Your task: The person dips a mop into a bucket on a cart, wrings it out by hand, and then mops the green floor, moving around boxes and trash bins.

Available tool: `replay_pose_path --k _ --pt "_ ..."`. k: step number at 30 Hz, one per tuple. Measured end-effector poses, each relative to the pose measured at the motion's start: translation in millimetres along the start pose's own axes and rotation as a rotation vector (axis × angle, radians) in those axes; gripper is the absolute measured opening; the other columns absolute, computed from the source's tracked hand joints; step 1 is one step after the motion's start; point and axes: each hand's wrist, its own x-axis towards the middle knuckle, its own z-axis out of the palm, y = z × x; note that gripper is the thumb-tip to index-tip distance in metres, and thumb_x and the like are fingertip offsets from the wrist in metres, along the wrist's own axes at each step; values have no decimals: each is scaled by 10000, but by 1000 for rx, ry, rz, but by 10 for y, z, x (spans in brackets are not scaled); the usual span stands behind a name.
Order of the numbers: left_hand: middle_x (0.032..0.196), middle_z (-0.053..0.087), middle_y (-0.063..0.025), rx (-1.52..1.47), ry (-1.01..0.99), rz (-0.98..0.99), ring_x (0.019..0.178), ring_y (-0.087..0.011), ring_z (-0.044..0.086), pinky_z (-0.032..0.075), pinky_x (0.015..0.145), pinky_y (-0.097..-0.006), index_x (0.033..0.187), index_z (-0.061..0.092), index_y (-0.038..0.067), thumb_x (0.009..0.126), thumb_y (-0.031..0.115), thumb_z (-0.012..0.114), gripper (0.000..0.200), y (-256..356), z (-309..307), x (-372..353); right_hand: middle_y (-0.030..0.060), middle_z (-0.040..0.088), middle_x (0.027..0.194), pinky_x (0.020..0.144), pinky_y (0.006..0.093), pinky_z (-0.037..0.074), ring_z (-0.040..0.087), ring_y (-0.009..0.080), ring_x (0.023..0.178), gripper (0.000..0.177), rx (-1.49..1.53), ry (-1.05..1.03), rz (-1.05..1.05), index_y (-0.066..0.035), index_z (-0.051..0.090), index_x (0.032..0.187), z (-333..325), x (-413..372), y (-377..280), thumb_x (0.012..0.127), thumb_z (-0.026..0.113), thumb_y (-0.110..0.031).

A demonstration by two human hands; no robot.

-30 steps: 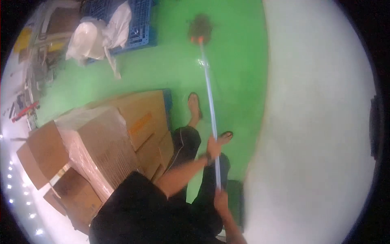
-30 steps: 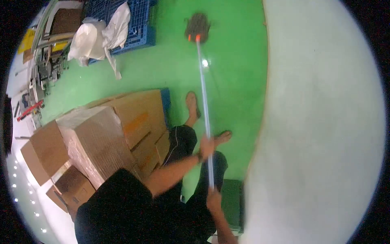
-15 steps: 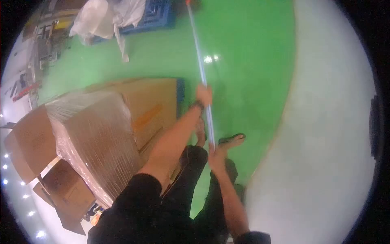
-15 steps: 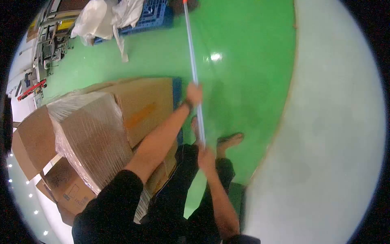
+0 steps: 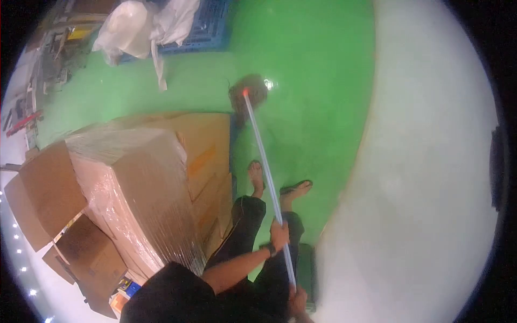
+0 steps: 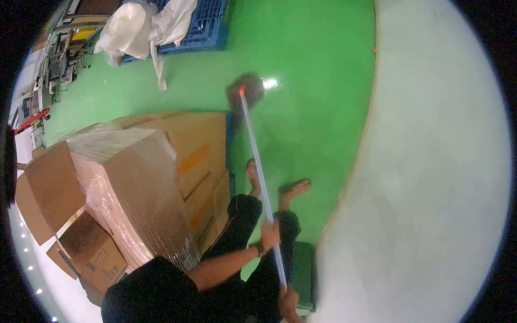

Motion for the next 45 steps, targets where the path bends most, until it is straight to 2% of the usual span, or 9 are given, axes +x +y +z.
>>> replay_pose_path --k 5,15,17,20,24,27,29,41,45 --pt "989 575 -246 589 178 289 914 -405 546 428 795 -456 1150 441 -74 812 235 594 483 845 -334 1726 274 562 729 627 468 429 573 439 714 413 94 68 -259 67 553 841 404 1743 -976 934 429 -316" --pt "642 536 -144 -65 20 -135 591 -301 579 459 541 -413 965 493 -15 894 206 496 232 -290 274 -344 292 561 705 598 495 417 561 463 676 463 -212 -47 37 40 590 839 142 34 807 934 404 -374" --pt "612 534 -137 -100 -38 -334 382 -257 539 437 334 -377 992 444 -54 894 191 491 268 -348 308 -982 285 588 812 694 517 421 582 433 790 503 -474 185 -550 28 583 966 302 -489 1827 928 381 -431" --pt "603 536 -141 -67 -51 -393 392 -265 552 451 341 -382 1003 431 -66 892 185 494 282 -317 250 -980 281 566 729 618 492 408 561 440 695 444 -120 101 102 34 584 861 133 -702 927 931 412 -368" --pt "754 577 -190 49 65 -42 560 -303 601 458 446 -409 982 491 -43 889 250 522 309 93 -10 179 271 551 718 610 470 401 543 419 667 401 74 23 29 47 563 851 275 227 -53 928 441 -328" --pt "769 591 -242 736 626 787 755 -399 588 447 660 -491 851 578 -36 841 291 547 329 397 -280 2043 265 545 720 620 461 409 532 436 687 425 246 76 -216 48 547 839 625 1581 -767 939 413 -343" --pt "700 581 -217 610 220 462 696 -386 589 454 611 -479 788 578 -19 794 278 592 297 502 -480 2709 245 542 699 614 431 416 512 413 648 444 334 -26 -226 46 540 826 744 2059 -1196 948 394 -355" --pt "735 548 -196 71 -462 -448 500 -328 599 517 482 -410 1070 403 -92 886 261 495 408 -602 47 -1724 207 551 726 600 413 414 545 345 662 452 105 66 290 7 561 933 519 -1625 1109 951 348 -391" --pt "751 551 -198 130 -482 -142 502 -328 597 513 466 -391 1056 435 -75 882 249 505 374 -1142 300 -1581 137 503 628 526 379 388 514 256 564 451 87 97 294 4 548 856 450 -1559 853 957 343 -386"
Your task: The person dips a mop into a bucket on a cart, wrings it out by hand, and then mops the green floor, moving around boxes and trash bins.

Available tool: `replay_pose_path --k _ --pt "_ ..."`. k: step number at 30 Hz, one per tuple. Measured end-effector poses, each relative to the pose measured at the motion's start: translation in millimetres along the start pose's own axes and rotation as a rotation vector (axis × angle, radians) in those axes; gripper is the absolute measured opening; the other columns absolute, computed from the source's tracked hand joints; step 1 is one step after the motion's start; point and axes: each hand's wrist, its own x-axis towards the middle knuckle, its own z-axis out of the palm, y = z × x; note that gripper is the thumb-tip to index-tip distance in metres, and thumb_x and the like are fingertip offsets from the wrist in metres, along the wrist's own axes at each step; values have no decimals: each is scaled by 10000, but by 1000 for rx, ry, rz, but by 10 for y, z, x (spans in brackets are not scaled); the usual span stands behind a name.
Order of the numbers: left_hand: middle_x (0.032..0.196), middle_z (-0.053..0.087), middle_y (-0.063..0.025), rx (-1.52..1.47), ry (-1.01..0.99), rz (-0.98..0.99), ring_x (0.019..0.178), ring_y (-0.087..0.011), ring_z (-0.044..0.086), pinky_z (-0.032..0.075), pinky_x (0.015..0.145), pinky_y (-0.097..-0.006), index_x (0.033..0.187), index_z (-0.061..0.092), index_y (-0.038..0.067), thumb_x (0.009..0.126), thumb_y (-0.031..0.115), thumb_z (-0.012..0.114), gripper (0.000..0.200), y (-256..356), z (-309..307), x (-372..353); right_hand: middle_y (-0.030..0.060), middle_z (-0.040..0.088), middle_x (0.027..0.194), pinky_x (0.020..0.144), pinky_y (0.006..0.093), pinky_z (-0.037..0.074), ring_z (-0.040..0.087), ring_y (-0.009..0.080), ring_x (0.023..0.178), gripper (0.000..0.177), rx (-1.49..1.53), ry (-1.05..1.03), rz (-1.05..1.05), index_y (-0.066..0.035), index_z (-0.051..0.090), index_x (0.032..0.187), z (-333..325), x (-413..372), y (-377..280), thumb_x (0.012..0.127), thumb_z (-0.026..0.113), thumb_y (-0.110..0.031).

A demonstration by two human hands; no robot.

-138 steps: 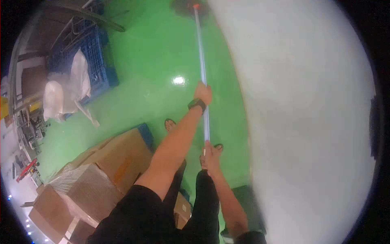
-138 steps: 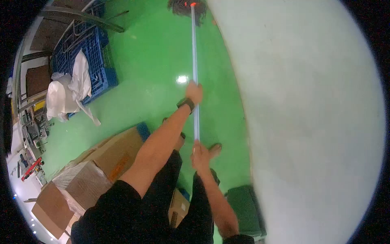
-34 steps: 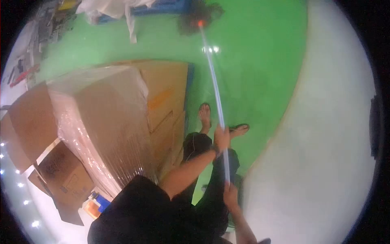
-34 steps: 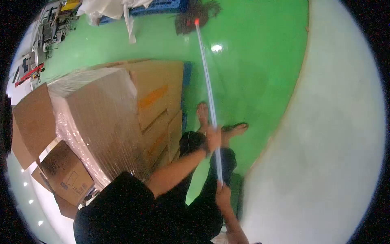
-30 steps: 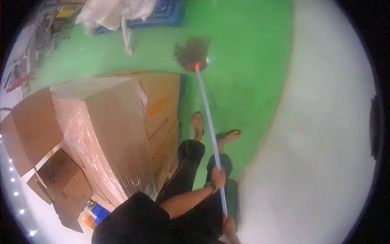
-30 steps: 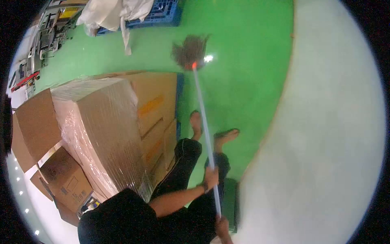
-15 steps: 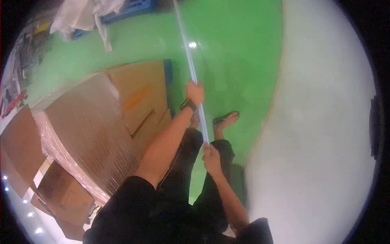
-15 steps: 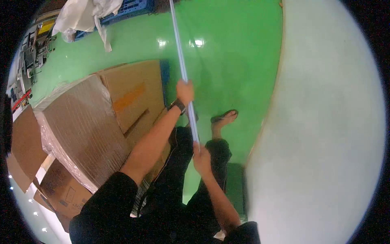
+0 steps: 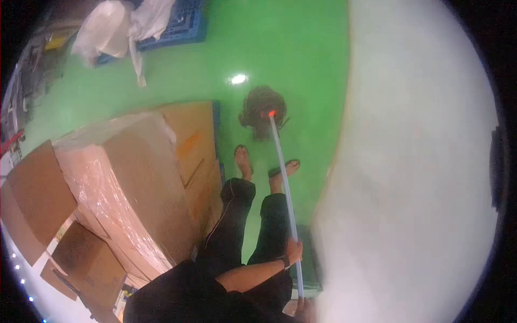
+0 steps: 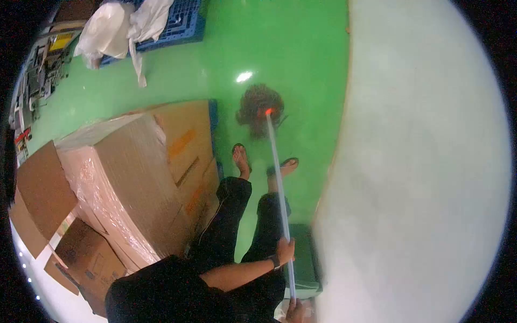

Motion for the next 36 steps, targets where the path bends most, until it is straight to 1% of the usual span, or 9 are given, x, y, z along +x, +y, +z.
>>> replay_pose_path --k 2,4,6,9,11,17,27,33,36 --pt "751 547 -201 -215 85 -223 534 -334 605 516 495 -405 1036 461 -56 875 252 520 353 883 -252 -26 102 479 580 489 362 375 498 211 516 457 -19 4 -68 2 542 817 48 243 -83 961 341 -383" --pt "762 563 -218 -227 76 -157 611 -360 617 514 559 -440 987 485 -26 871 273 531 324 1028 -350 403 247 590 779 649 429 437 576 393 723 449 -43 -19 -43 12 571 980 122 779 9 949 354 -380" --pt "753 586 -222 249 435 367 663 -378 616 504 594 -457 955 494 -11 868 292 533 318 1259 -390 1007 92 450 562 480 353 404 486 170 488 424 133 -4 -16 -3 552 846 146 1489 -81 956 374 -371" --pt "715 602 -163 145 362 267 603 -286 620 501 535 -414 1055 462 -13 901 267 478 321 1630 -687 1745 131 474 581 516 382 406 520 214 536 372 253 -2 -159 24 548 861 -90 1550 -1544 940 431 -320" --pt "701 608 -156 21 279 253 606 -284 625 503 538 -411 1043 467 -23 895 271 485 330 2040 -966 1549 158 493 597 539 400 407 538 249 565 356 22 196 -510 42 542 868 -65 1499 -1745 931 453 -296" --pt "660 583 -127 -308 294 396 560 -259 613 491 489 -399 920 523 -27 862 267 516 299 2526 -1409 208 186 479 558 508 425 386 506 291 507 376 -208 353 -720 51 527 762 -577 81 -2056 911 482 -292" --pt "830 611 -229 -296 121 261 617 -296 629 501 591 -430 988 529 -54 827 348 556 433 3200 -2670 -689 33 468 472 338 260 343 440 100 365 428 -273 -90 -583 -34 515 699 -1402 -117 -3236 916 474 -401" --pt "895 580 -162 55 1053 1189 814 -313 575 450 729 -410 980 568 16 810 170 612 234 3667 -3742 -2020 105 514 507 368 336 385 498 205 390 432 -660 102 -929 -14 555 742 -1608 1672 -3542 890 500 -416" --pt "903 571 -153 104 1290 1036 835 -318 548 421 752 -401 977 564 26 760 116 646 249 3745 -4482 -2698 269 576 695 619 506 445 549 475 681 426 -841 250 -917 37 553 749 -1526 945 -3825 884 498 -364"
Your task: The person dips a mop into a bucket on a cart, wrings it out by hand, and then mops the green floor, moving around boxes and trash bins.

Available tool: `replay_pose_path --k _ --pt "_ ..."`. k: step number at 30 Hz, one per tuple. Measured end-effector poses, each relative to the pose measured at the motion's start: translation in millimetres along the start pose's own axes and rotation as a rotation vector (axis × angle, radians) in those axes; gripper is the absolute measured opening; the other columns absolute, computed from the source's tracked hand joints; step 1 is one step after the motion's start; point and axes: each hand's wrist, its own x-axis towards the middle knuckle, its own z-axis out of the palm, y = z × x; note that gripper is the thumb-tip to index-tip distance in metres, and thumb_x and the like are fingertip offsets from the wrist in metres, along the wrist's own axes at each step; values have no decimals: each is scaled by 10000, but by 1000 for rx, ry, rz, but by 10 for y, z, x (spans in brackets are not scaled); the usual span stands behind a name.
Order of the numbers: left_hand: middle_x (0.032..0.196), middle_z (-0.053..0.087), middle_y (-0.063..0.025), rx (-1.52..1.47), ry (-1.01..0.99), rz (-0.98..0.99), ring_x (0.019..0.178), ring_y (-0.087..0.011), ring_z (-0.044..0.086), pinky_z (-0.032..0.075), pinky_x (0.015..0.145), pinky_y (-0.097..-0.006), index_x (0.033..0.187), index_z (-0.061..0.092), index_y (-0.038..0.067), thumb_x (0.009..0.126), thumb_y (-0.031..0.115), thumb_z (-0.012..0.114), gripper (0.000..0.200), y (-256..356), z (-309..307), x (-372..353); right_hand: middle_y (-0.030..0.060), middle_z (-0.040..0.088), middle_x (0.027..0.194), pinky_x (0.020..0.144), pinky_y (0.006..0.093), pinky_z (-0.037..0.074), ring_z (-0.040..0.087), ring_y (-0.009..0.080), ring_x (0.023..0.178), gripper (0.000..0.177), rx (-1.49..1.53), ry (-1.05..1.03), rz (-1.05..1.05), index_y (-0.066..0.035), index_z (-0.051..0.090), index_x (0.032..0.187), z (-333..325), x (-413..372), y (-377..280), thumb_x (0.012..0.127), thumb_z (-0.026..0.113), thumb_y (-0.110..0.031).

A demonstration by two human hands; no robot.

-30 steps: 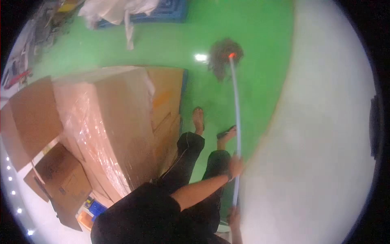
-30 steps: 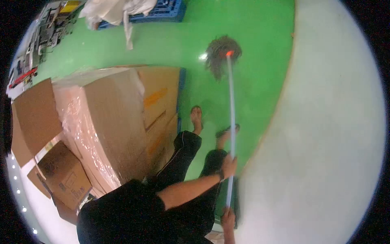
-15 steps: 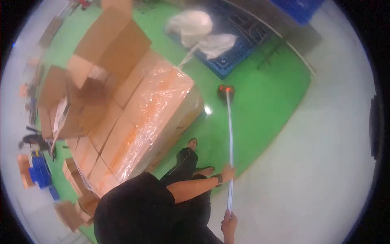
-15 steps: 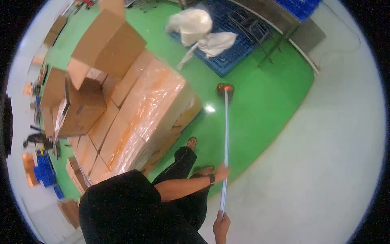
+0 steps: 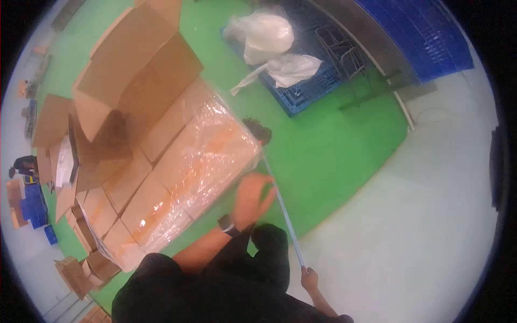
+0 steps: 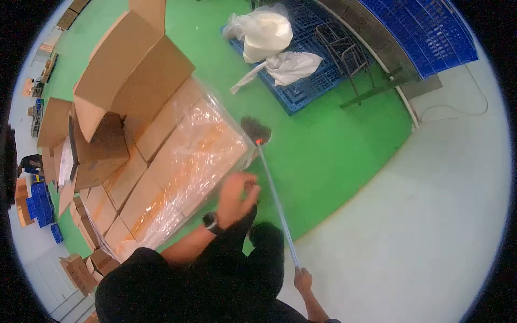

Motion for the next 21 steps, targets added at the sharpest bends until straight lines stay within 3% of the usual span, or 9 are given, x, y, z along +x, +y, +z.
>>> replay_pose_path --k 7,8,11,13,16,17,19,20,21 --pt "943 547 -157 182 33 -12 902 -340 508 389 773 -434 984 538 25 734 117 647 288 -536 -143 641 282 575 706 656 506 440 555 472 704 438 101 -125 60 56 565 770 -447 257 -342 876 502 -364" --pt "953 549 -159 201 4 -5 922 -347 505 389 797 -438 985 538 25 724 107 651 296 -521 -83 701 205 568 597 569 449 458 578 367 580 407 248 -223 104 32 545 730 -470 424 -311 884 501 -342" --pt "1001 549 -160 220 -149 59 981 -364 492 375 875 -449 1010 532 32 700 98 664 344 -310 96 848 25 488 509 406 284 396 488 126 419 255 649 -664 166 -63 524 778 -1611 934 -1682 899 493 -284" --pt "1059 542 -157 173 -317 133 1021 -368 482 351 935 -457 1055 522 46 690 121 677 404 -73 223 936 27 522 564 420 304 408 488 142 419 295 842 -753 -27 -80 535 811 -2237 1371 -2595 930 430 -329" --pt "1167 503 -164 -172 -198 53 1095 -308 480 368 956 -413 1153 491 26 725 92 641 458 -18 352 1257 10 490 568 322 226 317 424 99 378 373 964 -913 -326 -79 539 861 -2676 1637 -3807 925 431 -430" --pt "1188 501 -161 -375 -128 -37 1100 -284 490 388 943 -395 1169 489 23 735 80 632 461 -61 359 1426 14 472 529 320 244 322 431 106 365 383 1034 -831 -231 -63 529 868 -2547 1800 -4123 929 427 -427" --pt "1013 604 -111 -671 -36 -304 928 -189 581 489 769 -315 1094 545 13 776 41 601 324 -476 195 1798 9 447 505 318 253 312 417 103 353 373 1040 -903 -325 -53 531 885 -2697 1915 -4631 925 445 -414" --pt "809 634 -75 -258 47 8 738 -157 611 500 653 -290 1014 584 5 826 76 587 202 -554 33 2049 5 438 499 320 254 308 408 102 352 371 1011 -803 -433 -49 532 902 -2741 1929 -4688 923 453 -411" --pt "773 630 -67 -283 105 -113 682 -140 603 490 619 -282 981 588 2 843 98 582 168 -841 -21 2242 0 428 494 322 255 304 400 101 351 370 977 -702 -532 -44 533 920 -2749 1960 -4727 921 461 -407"
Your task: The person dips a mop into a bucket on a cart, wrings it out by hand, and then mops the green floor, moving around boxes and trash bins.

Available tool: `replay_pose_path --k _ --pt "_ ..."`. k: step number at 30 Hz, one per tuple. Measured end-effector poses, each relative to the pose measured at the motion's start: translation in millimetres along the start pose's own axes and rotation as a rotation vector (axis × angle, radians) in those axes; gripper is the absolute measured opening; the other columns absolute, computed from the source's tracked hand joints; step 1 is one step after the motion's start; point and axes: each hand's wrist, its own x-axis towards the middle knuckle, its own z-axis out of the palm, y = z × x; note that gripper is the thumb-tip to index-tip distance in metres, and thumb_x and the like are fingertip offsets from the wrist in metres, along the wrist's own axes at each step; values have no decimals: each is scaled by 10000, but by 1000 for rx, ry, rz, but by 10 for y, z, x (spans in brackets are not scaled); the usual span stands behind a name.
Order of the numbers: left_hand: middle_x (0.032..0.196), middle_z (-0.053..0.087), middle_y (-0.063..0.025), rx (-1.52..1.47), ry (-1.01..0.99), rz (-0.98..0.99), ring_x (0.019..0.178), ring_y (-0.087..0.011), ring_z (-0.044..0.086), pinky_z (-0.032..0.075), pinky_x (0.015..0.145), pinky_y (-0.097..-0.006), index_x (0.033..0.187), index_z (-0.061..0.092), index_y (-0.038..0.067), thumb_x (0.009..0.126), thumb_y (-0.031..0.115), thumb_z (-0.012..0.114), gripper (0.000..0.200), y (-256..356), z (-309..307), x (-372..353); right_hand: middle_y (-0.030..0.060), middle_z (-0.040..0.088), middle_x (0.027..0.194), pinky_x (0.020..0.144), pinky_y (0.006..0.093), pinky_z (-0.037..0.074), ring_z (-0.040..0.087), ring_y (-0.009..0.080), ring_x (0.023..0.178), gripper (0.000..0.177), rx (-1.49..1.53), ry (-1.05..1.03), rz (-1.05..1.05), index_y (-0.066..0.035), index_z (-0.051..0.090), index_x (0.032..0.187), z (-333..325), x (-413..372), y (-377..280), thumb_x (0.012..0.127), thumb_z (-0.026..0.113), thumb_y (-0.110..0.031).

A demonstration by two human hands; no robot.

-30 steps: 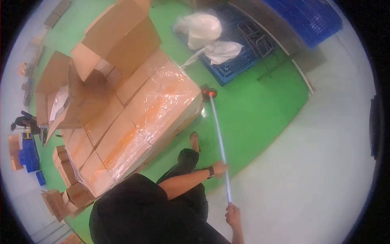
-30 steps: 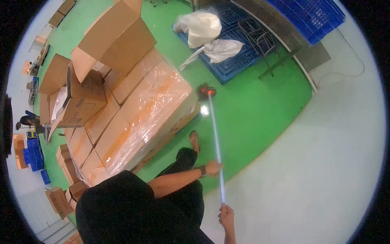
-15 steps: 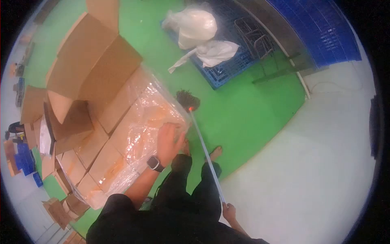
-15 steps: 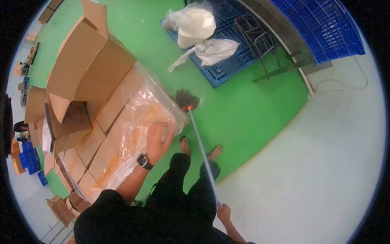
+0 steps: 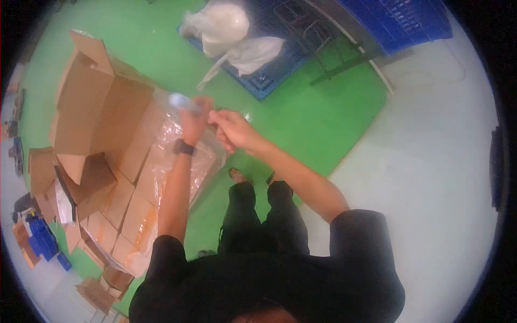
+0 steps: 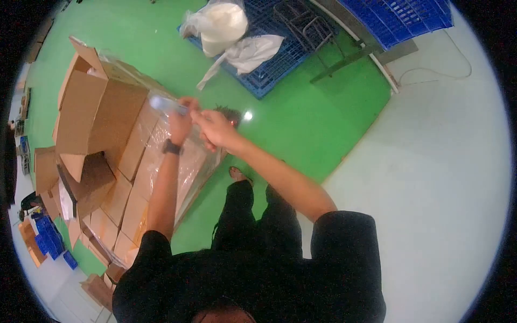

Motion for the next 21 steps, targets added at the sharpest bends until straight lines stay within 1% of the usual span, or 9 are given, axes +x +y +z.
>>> replay_pose_path --k 1,6,10,13,16,17,18,20,21 --pt "736 626 -60 -27 78 -115 626 -123 595 481 585 -274 947 592 -1 861 120 577 149 -261 -114 196 -4 419 489 323 256 300 392 99 350 370 -94 29 -96 -40 534 937 3 60 13 918 468 -404" --pt "699 606 -59 97 299 -87 547 -119 554 438 521 -271 884 584 7 864 182 598 177 -594 -719 864 26 461 497 341 285 316 444 146 365 424 -231 444 157 12 549 1005 -1163 160 1055 884 519 -393" --pt "793 607 -58 248 332 -236 757 -119 562 441 672 -259 927 567 -9 888 153 561 166 -812 -879 593 34 458 495 335 276 342 442 130 355 349 -440 602 357 -20 584 940 -2403 597 2091 896 505 -358" --pt "995 581 -105 321 399 -268 942 -177 532 421 833 -326 967 567 -3 881 121 550 151 -962 -897 257 118 567 621 470 346 456 554 217 486 414 -801 573 260 -1 581 944 -3465 1496 3077 879 517 -405" --pt "1144 529 -145 552 435 -191 1118 -227 454 329 968 -371 964 571 -2 863 82 530 137 -1036 -587 286 201 615 837 683 436 483 608 339 754 460 -1187 559 -17 11 577 951 -3917 2738 3226 859 519 -436" --pt "1154 523 -149 466 524 -198 1137 -242 442 316 980 -387 986 561 -5 861 90 522 162 -1192 -539 281 243 576 1041 855 483 422 535 397 1002 497 -1195 428 232 2 583 1002 -3867 3197 2801 842 516 -464" --pt "1160 519 -152 502 528 -204 1140 -253 440 312 984 -394 1001 548 -6 862 110 516 184 -1266 -576 260 255 546 1096 865 475 430 538 394 1009 516 -1199 425 299 4 534 1118 -4025 3745 2765 846 520 -434" --pt "1169 512 -156 686 464 -209 1129 -269 447 314 984 -400 1026 520 -5 867 161 507 230 -1350 -683 180 235 402 1282 795 488 459 556 403 939 551 -1478 661 -351 12 405 1238 -4363 4817 2818 832 553 -330" --pt "1144 518 -154 660 612 -325 1116 -272 452 315 983 -401 1011 509 4 864 187 508 234 -1414 -811 -19 237 318 1355 814 478 457 550 399 971 584 -1415 607 -289 9 376 1276 -4263 5169 2348 804 575 -271"
